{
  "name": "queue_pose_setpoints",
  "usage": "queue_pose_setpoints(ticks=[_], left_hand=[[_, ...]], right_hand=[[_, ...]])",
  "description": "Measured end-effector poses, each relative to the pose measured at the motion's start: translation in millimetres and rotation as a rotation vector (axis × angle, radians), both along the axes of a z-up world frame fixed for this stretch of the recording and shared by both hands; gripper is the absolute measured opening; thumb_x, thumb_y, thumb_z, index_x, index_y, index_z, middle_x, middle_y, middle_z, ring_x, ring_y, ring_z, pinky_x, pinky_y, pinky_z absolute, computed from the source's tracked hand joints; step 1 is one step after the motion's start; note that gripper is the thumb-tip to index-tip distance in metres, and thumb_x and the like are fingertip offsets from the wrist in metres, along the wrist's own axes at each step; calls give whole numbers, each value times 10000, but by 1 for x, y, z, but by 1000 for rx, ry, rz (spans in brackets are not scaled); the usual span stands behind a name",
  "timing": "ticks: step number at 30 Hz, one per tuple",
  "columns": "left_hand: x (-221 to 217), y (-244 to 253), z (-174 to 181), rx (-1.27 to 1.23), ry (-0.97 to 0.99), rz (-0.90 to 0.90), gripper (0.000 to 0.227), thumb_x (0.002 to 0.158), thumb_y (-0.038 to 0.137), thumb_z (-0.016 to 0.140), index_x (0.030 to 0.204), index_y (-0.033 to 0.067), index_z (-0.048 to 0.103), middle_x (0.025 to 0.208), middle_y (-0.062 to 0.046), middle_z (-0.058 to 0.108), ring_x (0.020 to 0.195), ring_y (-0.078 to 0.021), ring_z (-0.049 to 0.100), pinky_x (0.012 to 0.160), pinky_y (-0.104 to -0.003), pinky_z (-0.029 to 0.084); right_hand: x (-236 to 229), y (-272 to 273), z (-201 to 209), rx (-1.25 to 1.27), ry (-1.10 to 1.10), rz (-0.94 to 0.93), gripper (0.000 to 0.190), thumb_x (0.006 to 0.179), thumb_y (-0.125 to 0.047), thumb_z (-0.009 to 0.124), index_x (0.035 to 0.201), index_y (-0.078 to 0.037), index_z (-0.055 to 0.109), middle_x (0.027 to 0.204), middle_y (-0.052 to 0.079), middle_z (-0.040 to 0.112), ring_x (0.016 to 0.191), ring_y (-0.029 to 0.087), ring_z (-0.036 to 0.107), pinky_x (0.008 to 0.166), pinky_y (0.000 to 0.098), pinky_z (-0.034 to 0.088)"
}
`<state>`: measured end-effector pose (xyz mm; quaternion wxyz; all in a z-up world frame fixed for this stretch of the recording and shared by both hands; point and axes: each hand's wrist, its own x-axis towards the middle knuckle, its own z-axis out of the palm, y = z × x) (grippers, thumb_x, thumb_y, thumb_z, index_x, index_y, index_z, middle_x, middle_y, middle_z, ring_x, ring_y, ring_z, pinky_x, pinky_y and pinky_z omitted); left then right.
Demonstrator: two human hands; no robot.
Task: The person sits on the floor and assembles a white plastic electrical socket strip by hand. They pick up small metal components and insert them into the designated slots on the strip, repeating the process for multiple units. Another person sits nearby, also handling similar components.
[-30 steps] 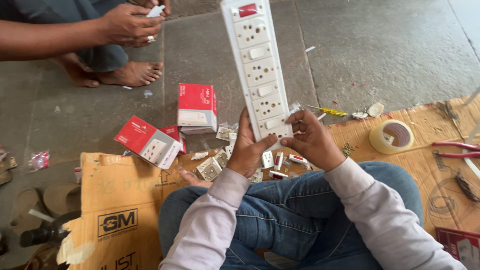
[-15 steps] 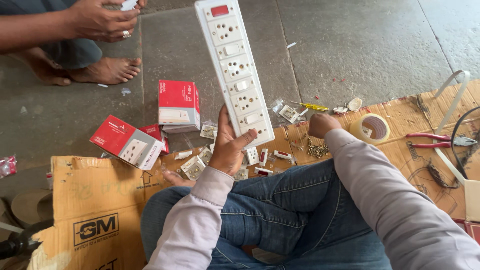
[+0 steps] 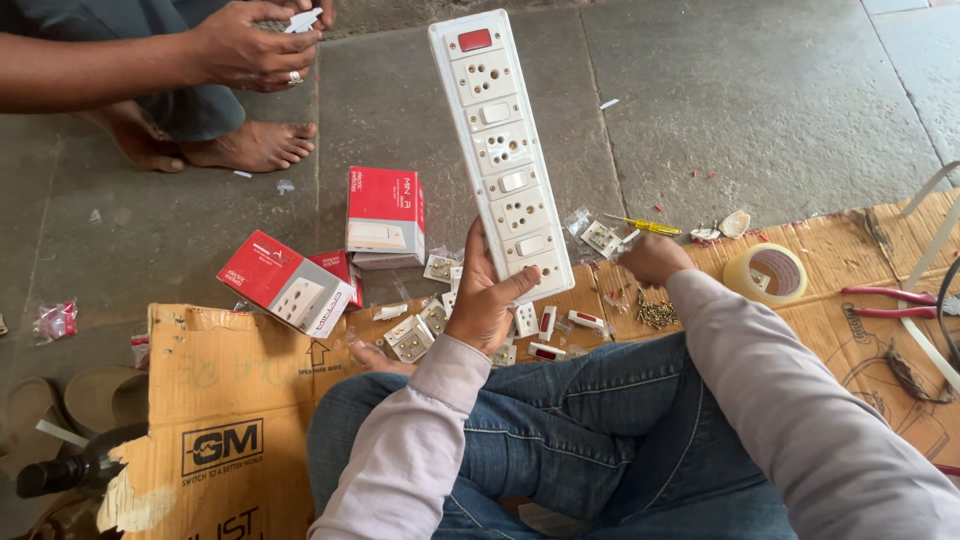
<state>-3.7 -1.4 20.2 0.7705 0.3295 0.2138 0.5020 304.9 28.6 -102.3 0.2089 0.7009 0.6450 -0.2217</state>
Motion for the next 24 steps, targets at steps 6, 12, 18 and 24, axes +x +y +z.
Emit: queue_pose_setpoints(ticks=[6,12,18,24], left_hand=[[0,2,-3,5,39,15,931,823,-121,694,1595,166,261,1435,-107,574,1351,-254,562,1142,-448,496],[6,0,-7,26,53,17,917,832,-125,685,1595,146,254,1432,-133,566,1337,-257,570,1138,-434,494],[8,-2,-10,43,158,5,884,825,-150,661,1573,125,280,1414,-124,568,1321,-250,579,1124,-417,504],[9,-3,-15,79,129,-41,870,839,-151,650,1582,129,293,1422,-126,568,1327,-241,578,1129,-416,502]], right_hand=[[-25,-38,79,287,1409,-580,162,971,-134,556,857,-46,632,758,37,667,601,110,586,522,251,467],[-97,-80,120,511,1264,-252,155,977,-144,656,944,2,696,768,74,635,673,146,547,582,290,459],[-114,-82,151,825,930,-62,185,904,-166,679,885,16,710,796,145,693,690,256,662,641,379,516],[-105,-76,134,582,663,-249,347,867,-315,790,789,18,731,663,168,672,559,272,600,569,406,473]])
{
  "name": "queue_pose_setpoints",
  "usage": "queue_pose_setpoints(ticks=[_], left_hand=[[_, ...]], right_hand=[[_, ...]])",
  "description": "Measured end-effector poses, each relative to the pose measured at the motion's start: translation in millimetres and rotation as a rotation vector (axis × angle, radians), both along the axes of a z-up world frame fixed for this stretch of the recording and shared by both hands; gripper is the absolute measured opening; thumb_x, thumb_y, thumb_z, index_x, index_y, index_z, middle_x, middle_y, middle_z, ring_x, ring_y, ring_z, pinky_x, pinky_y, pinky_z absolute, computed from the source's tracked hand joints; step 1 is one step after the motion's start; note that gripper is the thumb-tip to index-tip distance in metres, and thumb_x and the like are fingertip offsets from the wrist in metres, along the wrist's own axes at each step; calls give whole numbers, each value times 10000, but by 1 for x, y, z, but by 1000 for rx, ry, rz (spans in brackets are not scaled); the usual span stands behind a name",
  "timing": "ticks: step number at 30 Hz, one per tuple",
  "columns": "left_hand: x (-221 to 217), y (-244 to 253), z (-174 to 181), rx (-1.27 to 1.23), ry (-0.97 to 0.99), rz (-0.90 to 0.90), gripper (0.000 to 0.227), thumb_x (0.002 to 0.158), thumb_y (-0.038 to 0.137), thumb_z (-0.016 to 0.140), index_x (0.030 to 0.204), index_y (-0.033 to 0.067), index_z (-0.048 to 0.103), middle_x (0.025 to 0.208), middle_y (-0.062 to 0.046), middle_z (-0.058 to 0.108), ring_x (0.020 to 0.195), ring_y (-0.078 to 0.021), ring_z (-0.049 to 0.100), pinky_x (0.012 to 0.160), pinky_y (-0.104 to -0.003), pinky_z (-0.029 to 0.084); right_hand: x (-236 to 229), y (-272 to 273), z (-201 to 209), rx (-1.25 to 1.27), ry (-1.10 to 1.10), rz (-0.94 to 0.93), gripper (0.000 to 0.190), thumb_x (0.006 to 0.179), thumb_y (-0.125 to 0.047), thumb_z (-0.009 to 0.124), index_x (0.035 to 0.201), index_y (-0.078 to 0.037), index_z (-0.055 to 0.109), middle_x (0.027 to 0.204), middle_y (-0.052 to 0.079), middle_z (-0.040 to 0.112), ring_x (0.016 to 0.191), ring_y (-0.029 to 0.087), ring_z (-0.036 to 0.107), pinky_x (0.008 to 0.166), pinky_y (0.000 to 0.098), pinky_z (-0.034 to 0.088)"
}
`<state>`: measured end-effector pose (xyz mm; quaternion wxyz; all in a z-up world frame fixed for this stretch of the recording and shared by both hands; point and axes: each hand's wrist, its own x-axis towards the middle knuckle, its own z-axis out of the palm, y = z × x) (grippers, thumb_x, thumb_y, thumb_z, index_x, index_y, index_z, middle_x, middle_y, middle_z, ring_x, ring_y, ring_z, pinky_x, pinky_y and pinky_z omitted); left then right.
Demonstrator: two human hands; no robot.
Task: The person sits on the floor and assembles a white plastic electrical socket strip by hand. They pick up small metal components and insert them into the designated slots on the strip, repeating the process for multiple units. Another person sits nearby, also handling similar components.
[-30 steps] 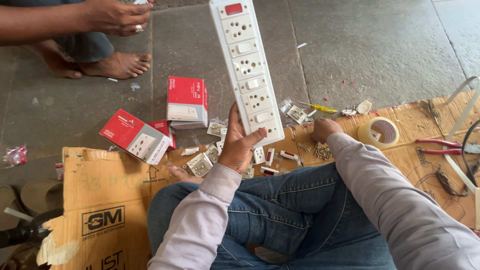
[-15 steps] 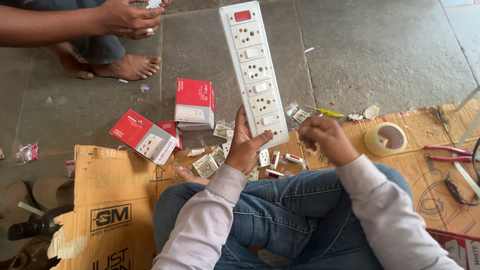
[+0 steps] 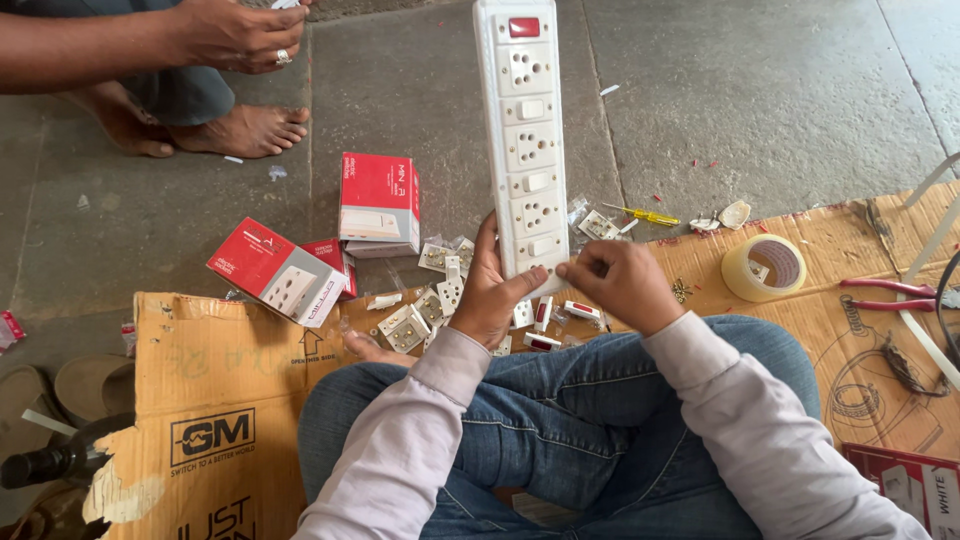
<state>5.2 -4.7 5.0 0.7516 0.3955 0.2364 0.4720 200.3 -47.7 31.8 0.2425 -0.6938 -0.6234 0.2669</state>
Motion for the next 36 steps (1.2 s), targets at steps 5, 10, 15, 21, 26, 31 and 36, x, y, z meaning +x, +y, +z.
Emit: queue_pose_setpoints(ticks=[5,10,15,21,26,31,36], left_hand=[[-3,1,-2,-58,-39,32,904,823,-156,680,1578,151,289,1417,-108,575,1328,-244,569,1132,-420,489],[-4,3,3,-130,-62,28,897,822,-136,682,1570,170,294,1414,-123,594,1331,-258,572,1125,-440,494],[-7,2,6,-97,-91,42,874,841,-138,679,1575,172,320,1439,-128,590,1355,-259,563,1146,-437,483],[-6,5,4,-207,-147,10,746,953,37,626,1586,246,291,1465,-67,546,1343,-221,521,1128,-423,465],[-7,6,1,-133,-239,14,709,992,51,610,1604,218,293,1498,-54,518,1378,-210,497,1162,-403,437],[-4,7,-4,-149,-242,23,704,997,64,599,1607,219,283,1493,-62,515,1364,-204,509,1149,-398,450],[1,5,-5,-153,-203,-7,667,1019,86,559,1604,218,265,1496,-86,514,1335,-229,543,1099,-426,498]], right_hand=[[88,33,-66,8,17,-165,273,897,-323,775,889,-50,791,759,79,738,607,205,669,554,339,511],[127,56,-157,-429,-403,-148,301,860,-278,791,1060,-53,791,1111,151,749,994,291,707,863,400,561],[121,56,-172,-750,-583,-73,511,781,-326,843,1219,-83,743,1345,135,680,1271,302,645,1053,428,541],[118,57,-192,-653,-600,-63,468,868,-365,750,1213,-50,716,1300,187,681,1210,335,658,1000,441,546],[90,64,-122,-340,-132,-165,286,905,-246,684,915,26,772,914,192,832,760,238,765,785,374,618],[37,14,-22,11,704,-135,121,941,-39,693,1016,43,645,854,125,719,689,164,703,635,296,610],[-10,-7,-9,-46,924,66,179,916,-25,679,1081,39,702,933,78,752,791,135,739,741,283,640]])
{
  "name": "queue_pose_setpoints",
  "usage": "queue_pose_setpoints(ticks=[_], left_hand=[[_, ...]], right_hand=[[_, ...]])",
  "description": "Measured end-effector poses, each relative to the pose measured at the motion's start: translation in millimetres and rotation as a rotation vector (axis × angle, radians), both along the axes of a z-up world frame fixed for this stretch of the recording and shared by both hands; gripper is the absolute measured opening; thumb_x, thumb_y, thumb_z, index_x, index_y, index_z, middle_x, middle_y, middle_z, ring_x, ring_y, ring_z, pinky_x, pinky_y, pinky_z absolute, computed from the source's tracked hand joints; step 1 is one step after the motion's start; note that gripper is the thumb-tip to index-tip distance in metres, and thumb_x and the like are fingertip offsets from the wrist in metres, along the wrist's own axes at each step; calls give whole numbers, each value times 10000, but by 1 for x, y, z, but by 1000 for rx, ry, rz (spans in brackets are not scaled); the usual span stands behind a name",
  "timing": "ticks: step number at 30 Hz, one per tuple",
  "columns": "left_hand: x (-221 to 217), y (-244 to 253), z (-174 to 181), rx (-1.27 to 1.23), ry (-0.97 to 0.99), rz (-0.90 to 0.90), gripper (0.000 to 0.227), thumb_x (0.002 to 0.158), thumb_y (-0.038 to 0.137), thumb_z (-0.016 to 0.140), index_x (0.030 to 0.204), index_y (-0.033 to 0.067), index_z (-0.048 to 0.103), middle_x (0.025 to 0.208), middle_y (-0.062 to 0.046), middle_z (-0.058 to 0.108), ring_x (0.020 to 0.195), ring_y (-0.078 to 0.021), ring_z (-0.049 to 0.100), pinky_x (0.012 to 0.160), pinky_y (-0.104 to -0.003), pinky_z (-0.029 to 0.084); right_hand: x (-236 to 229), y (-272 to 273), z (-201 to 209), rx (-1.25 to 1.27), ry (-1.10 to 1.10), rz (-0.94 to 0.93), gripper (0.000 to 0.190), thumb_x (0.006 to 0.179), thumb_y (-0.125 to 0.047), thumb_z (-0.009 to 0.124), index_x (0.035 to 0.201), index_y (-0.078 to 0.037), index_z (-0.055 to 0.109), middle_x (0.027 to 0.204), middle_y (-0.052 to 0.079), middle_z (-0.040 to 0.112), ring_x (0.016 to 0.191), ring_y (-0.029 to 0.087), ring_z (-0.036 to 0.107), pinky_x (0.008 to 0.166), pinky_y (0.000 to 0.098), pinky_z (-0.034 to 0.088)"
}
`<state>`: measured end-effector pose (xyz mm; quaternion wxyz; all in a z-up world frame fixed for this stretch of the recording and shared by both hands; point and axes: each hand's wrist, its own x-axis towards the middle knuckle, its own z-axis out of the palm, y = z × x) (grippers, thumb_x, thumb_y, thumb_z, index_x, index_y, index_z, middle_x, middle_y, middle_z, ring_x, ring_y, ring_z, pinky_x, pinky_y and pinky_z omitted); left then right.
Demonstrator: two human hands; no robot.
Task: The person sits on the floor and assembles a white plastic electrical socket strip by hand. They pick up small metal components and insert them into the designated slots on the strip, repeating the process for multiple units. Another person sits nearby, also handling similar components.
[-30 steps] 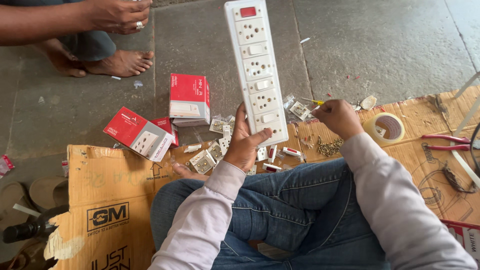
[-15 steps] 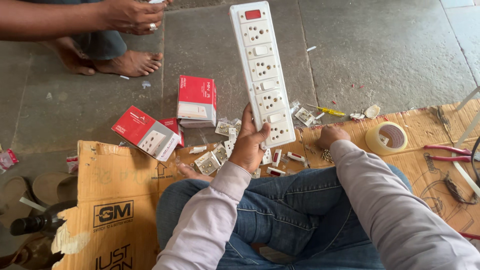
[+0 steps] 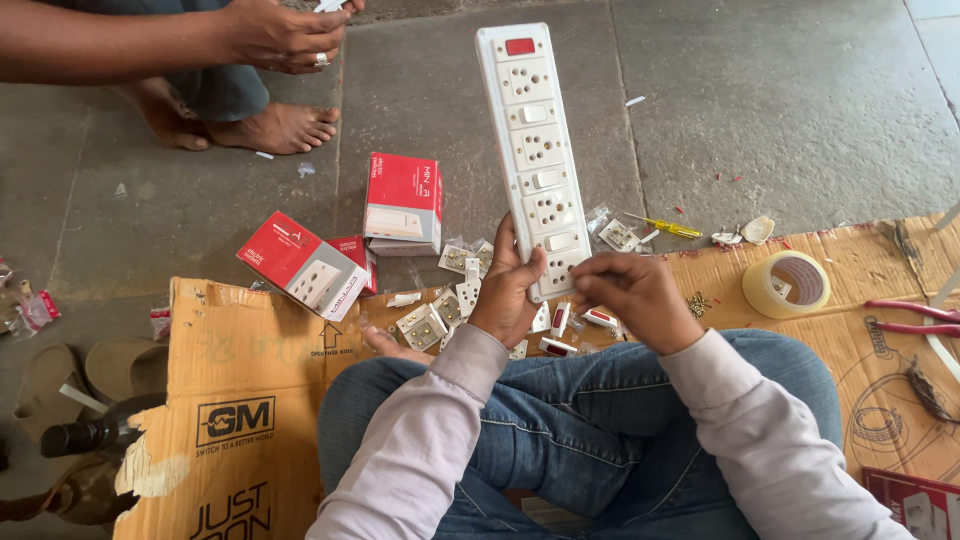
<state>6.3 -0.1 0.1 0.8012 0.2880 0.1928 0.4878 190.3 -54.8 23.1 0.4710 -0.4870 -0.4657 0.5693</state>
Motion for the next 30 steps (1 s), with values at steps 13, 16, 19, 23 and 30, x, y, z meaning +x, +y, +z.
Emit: queue_pose_setpoints(ticks=[13,16,19,23,30], left_hand=[[12,-6,-23,-10,123,-18,664,1020,88,543,1603,227,257,1509,-106,499,1337,-231,534,1084,-390,496],[12,-6,-22,-14,135,-26,661,1025,106,538,1607,224,249,1513,-110,499,1350,-234,527,1096,-390,486],[12,-7,-21,-20,149,-30,659,1024,122,536,1606,221,244,1512,-120,500,1348,-246,528,1096,-403,484],[14,-12,-22,-29,155,-38,673,1015,121,539,1603,232,231,1511,-122,495,1342,-247,528,1089,-411,484],[14,-12,-22,-60,127,-66,698,1002,102,541,1610,240,228,1487,-127,520,1304,-247,560,1057,-425,518]], right_hand=[[-17,1,-16,23,-284,-29,146,945,-84,686,1037,9,750,836,-7,699,712,34,584,613,211,486],[-17,3,-17,5,-279,-34,139,954,-85,686,1032,4,757,804,-11,678,681,36,544,586,211,453],[-17,2,-20,17,-241,-30,131,939,-77,688,1028,-2,749,810,-29,679,685,19,545,588,197,454],[-23,3,-21,74,-324,-119,135,868,-72,737,978,-6,695,735,-45,631,631,11,527,544,196,432],[-17,4,-27,71,-392,-168,200,832,-78,802,892,-25,618,612,-28,555,522,25,473,446,211,343]])
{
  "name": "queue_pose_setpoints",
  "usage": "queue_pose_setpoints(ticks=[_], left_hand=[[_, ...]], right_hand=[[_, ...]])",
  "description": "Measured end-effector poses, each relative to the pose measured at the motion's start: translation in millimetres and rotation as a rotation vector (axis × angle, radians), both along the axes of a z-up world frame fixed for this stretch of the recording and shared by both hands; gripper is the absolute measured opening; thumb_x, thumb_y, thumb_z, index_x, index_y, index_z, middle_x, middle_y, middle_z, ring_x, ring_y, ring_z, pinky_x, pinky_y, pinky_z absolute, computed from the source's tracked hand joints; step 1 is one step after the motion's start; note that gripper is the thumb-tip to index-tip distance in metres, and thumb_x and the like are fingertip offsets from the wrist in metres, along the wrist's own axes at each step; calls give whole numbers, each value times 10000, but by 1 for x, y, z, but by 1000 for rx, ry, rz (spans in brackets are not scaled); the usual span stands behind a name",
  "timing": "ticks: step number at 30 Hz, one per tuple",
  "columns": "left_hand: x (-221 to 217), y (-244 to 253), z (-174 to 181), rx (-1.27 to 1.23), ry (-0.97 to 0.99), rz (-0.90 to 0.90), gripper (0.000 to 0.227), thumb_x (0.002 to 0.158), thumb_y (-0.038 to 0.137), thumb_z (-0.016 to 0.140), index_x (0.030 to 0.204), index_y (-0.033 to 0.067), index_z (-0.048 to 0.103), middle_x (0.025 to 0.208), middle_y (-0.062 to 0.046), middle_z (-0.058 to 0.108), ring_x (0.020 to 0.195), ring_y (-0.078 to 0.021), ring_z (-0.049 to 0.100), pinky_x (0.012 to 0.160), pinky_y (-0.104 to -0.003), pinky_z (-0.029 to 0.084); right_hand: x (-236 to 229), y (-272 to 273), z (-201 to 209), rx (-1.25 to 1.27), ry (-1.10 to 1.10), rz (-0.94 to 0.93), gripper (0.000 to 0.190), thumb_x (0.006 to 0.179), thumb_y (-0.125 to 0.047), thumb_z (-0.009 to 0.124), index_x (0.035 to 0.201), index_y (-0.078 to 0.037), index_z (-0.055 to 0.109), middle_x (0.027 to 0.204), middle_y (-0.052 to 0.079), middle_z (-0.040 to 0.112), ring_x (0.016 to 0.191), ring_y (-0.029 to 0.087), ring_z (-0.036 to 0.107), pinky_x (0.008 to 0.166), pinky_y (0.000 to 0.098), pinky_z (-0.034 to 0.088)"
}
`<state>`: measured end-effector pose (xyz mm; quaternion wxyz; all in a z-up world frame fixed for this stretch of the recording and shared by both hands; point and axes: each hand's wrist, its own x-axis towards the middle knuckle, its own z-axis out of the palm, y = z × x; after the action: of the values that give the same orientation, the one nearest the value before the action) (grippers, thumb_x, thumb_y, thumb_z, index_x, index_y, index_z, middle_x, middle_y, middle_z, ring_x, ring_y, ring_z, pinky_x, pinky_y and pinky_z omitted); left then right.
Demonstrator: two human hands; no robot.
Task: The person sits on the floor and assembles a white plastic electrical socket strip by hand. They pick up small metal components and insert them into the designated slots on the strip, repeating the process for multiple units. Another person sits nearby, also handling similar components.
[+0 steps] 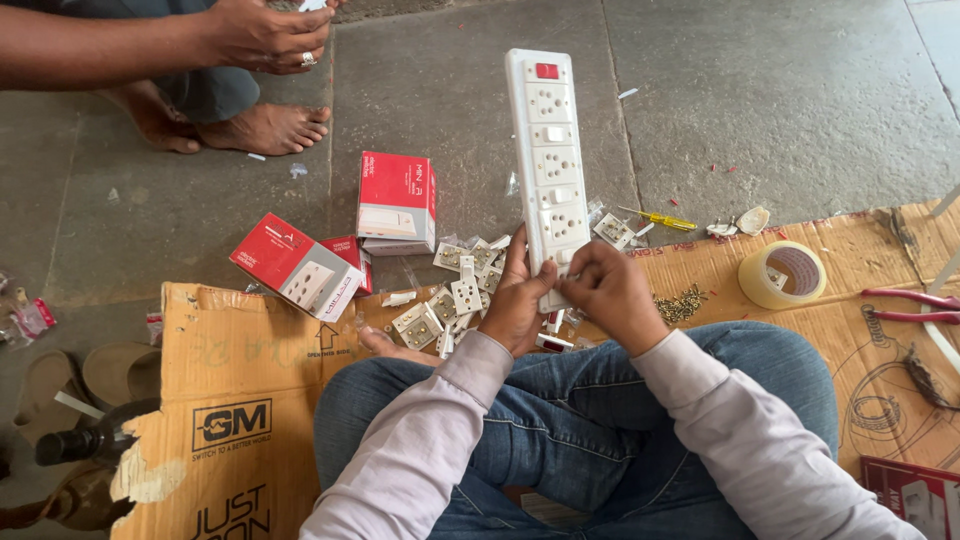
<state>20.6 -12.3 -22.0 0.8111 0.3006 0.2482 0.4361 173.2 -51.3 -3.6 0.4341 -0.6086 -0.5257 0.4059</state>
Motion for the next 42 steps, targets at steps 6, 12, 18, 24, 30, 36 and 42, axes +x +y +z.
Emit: queue_pose_setpoints(ticks=[6,12,18,24,30,36,42], left_hand=[[-10,1,12,-76,-172,-71,703,1013,85,555,1631,220,249,1450,-107,547,1294,-259,577,1037,-437,542],[-4,-13,25,-45,-17,-210,788,950,166,661,1612,230,237,1426,-99,562,1291,-221,569,1030,-402,556],[-10,-21,22,226,318,-207,740,898,258,772,1524,62,429,1276,-163,603,1133,-230,672,948,-392,622],[-28,-18,52,573,868,-208,472,873,362,801,1221,58,706,978,-29,788,945,-200,800,844,-330,632],[-37,-37,125,1675,1084,151,737,602,466,917,1195,154,609,1218,-113,542,1247,-387,520,1130,-629,397],[-18,-58,116,1663,978,-212,1061,518,385,979,1430,188,474,1363,-139,456,1305,-391,462,1172,-616,373],[-17,-76,105,1682,1026,-194,1003,603,408,968,1454,213,474,1392,-144,449,1270,-437,450,1049,-625,388]], right_hand=[[52,24,9,-70,463,-150,275,1034,-249,578,1221,-63,657,884,-28,654,634,45,553,528,216,458],[53,30,7,-3,815,-45,389,1123,-288,524,1403,-24,584,1029,22,664,789,68,624,642,230,505],[51,28,12,-91,879,-35,397,1061,-208,541,1400,-2,550,1117,95,720,918,158,717,809,312,595],[54,28,13,-130,840,105,366,1058,-143,549,1376,37,567,1137,126,718,918,161,729,795,308,612],[44,20,16,-254,888,347,347,1021,-137,558,1328,16,611,1119,138,738,867,168,732,751,304,621],[35,10,19,-319,370,666,426,920,-120,645,1335,-23,624,1280,85,688,1164,179,656,1001,317,541],[28,14,-3,-332,442,867,414,937,-105,638,1336,3,639,1346,118,665,1242,225,631,1081,340,502]])
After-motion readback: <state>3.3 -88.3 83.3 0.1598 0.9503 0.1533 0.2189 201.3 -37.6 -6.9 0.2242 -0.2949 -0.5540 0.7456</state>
